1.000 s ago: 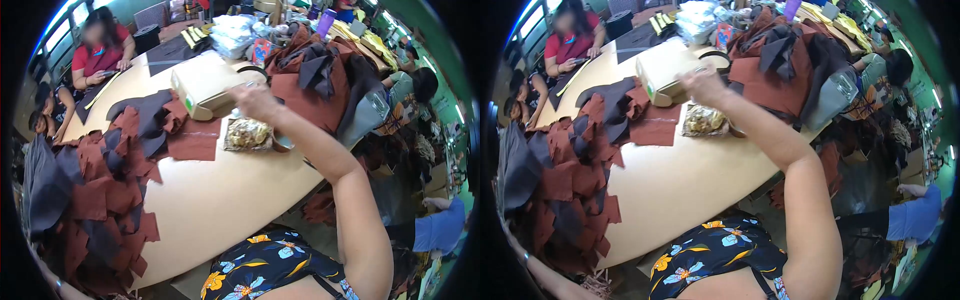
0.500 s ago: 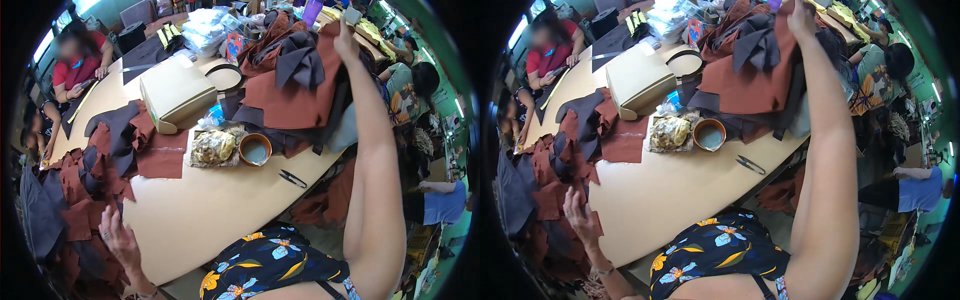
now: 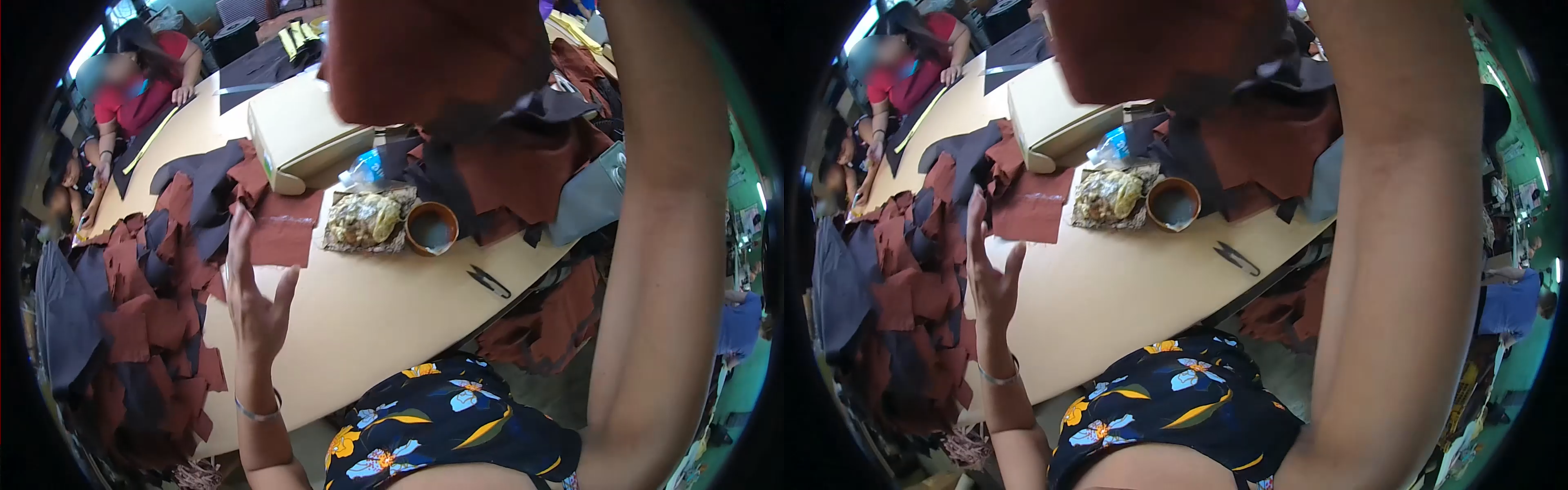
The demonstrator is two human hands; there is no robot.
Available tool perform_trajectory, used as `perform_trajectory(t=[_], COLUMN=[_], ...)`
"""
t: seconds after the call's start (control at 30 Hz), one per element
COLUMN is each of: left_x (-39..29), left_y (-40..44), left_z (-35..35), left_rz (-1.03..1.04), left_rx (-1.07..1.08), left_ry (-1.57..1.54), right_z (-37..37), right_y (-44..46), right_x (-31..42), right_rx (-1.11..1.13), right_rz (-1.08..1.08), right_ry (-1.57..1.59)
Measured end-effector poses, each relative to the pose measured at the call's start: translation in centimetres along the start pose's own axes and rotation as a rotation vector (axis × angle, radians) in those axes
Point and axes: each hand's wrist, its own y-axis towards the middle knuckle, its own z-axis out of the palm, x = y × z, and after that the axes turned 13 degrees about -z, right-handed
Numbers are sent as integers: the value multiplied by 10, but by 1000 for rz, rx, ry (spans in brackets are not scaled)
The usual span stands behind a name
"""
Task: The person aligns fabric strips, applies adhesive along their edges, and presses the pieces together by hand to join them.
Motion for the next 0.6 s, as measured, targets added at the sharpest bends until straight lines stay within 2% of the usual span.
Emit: perform_trajectory(t=[0.07,0.13,0.2,0.27,0.3,0.33,0.4,0.47,0.5,0.57,0.6], left_x=[-5,-7,-6,7,17,36,52,80,90,106,112], left_y=[12,26,29,30,21,9,-17,-43,-57,-79,-90], left_z=[-5,-14,-32,-44,-55,-57,-71,-80,-86,-119,-134], left_rz=[0,25,-152,-123,-193,-173,-350,-282,-289,-304,-313], left_rx=[-83,-267,-347,-347,-293,-257,-49,-72,-119,-125,-123], left_ry=[-177,-231,-167,-469,-329,-460,-426,-95,-97,-72,-66], right_z=[12,23,28,35,39,44,54,71,78,77,62], right_y=[-38,-69,-88,-87,-79,-67,-24,30,51,63,43], right_x=[30,51,62,65,67,66,78,102,120,172,209], right_rx=[233,434,553,580,557,507,292,-7,-122,-157,-44], right_rz=[52,96,140,163,158,147,65,-47,-80,-13,121], right_ry=[27,51,65,72,75,63,43,86,144,360,521])
